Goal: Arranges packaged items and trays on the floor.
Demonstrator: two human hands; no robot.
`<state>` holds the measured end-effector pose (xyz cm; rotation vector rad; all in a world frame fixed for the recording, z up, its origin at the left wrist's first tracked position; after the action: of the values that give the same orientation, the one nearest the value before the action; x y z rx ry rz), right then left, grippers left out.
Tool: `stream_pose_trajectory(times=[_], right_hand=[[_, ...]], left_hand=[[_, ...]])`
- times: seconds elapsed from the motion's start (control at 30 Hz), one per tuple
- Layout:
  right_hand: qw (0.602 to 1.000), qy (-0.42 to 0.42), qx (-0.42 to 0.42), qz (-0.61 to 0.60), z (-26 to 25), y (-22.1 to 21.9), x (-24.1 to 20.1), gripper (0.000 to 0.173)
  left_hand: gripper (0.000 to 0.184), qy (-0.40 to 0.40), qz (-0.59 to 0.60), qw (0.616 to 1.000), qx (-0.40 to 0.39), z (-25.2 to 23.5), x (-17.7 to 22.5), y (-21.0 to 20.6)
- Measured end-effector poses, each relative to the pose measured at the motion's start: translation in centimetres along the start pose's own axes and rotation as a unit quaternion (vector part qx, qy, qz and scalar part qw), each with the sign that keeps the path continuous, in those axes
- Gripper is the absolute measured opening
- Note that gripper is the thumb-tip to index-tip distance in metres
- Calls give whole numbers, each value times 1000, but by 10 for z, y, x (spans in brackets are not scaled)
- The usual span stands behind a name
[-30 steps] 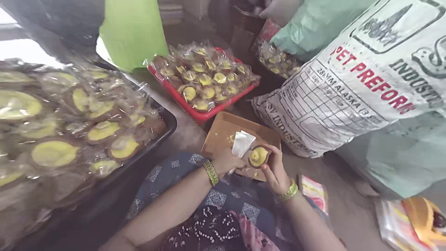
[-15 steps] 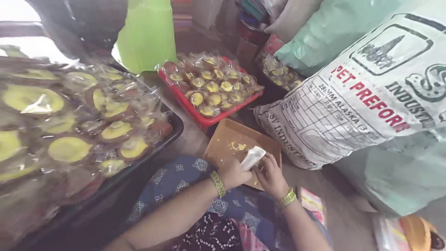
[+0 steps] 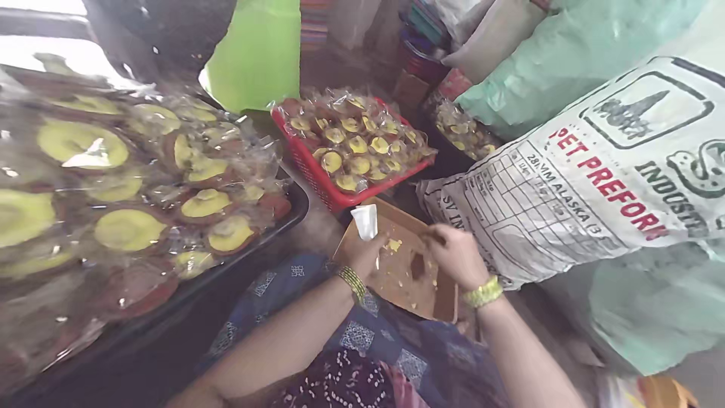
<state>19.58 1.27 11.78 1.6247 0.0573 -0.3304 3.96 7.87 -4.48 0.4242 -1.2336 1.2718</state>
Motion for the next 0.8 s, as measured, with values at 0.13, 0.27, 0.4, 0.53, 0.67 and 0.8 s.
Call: stream_pose_trajectory(times=[0.13,0.27,0.4,0.53,0.67,0.8], right_hand=[[993,-23,104,-42,-92,65,-19,20],[967,-61,206,-140,-171,110,-31,24],[969,-75,166,-165,-202,83,-41,27],[991,-9,16,-132,-167,13,-66,28],[971,67,-196,-118,-98,-68,-74,46],[969,47,-207,-126,-48,-96,-36,46]], left_hand=[[40,16,30,999,-3,-14,-10,5],[48,57,22,997,-56,-6,-7,-9],[51,74,40,994,-69,-7,-7,-9],[43,63,35,993,-91,-11,-4,-11],[37,70,-7,983,-171,-1,-3,-31],[29,128,-75,949,-277,17,-19,-52]])
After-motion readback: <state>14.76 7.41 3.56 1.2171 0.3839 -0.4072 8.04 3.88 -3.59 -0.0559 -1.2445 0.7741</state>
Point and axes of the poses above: each hand's wrist, its own z-axis away from the middle knuckle, its own y-axis out of the back of the hand, x = y × z, the point moved 10 cm from there along -z, towards the middle knuckle, and after that the axes turned 7 degrees about -x, right-handed, at the moved point
